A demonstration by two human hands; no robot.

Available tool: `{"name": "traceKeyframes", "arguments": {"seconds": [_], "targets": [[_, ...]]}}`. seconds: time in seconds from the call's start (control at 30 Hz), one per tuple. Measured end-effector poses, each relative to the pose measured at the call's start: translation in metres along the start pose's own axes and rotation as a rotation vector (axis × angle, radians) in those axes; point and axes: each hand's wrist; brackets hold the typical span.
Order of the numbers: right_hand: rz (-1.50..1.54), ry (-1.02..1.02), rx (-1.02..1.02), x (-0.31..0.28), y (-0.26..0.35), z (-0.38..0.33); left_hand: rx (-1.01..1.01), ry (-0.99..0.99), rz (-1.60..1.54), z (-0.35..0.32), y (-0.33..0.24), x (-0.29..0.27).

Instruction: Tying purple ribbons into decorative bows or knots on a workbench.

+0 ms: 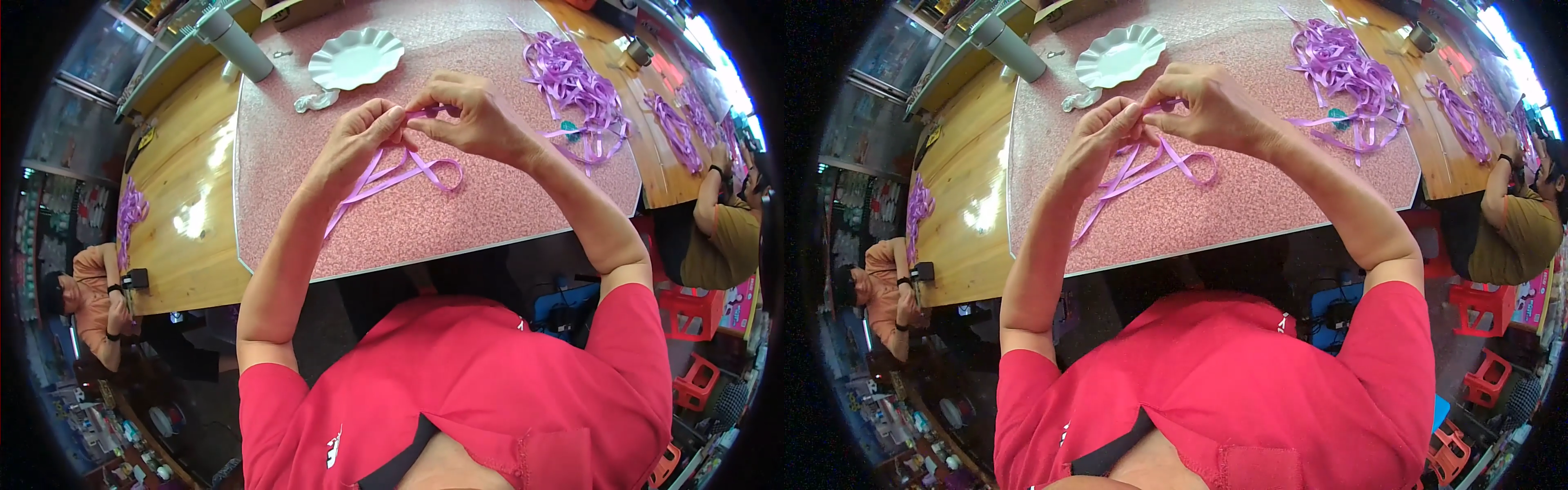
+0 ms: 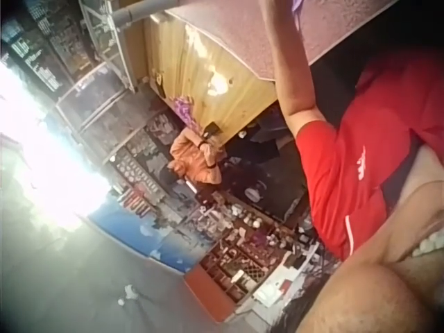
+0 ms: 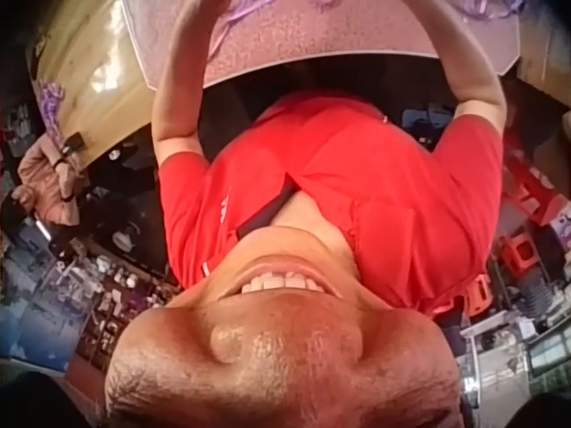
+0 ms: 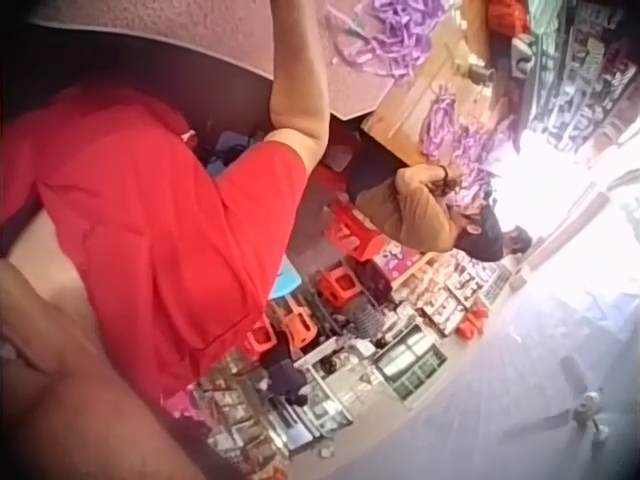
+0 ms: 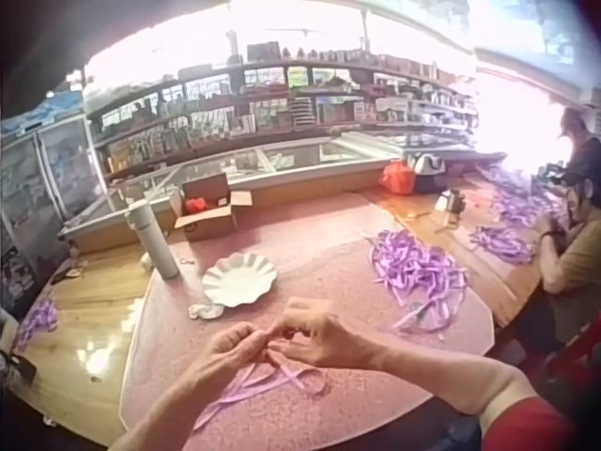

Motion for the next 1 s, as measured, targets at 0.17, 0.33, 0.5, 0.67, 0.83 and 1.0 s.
{"name": "traceKeyframes", "arguments": {"seconds": [0.17,0.33,0.5,0.67,0.83,1.0], "targets": [[-0.042,-0.035,-0.020,0.002,0.005,-0.008,-0.029,-0.004,-0.035,0.000,0.004,0.003],[-0.071,-0.105,-0.021,0.004,0.006,-0.015,-0.048,-0.034,-0.060,-0.004,0.009,0.006],[-0.023,-0.158,0.003,0.002,0.008,-0.018,0.112,-0.188,0.193,-0.014,-0.002,0.025],[-0.067,-0.137,0.004,0.001,0.006,-0.019,0.298,-0.140,0.567,-0.007,-0.009,0.023],[-0.107,-0.095,-0.028,-0.004,0.002,-0.017,0.322,-0.162,0.632,-0.001,-0.014,0.021],[-0.182,-0.034,-0.037,-0.009,0.002,-0.014,0.099,-0.159,0.579,0.002,-0.020,0.015]]}}
Point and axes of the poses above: each hand's wrist, its own z-axis towards the middle knuckle, its own x-axis out of the palm, y = z × x, and after that the axes turned 4 degrees about y, right-handed
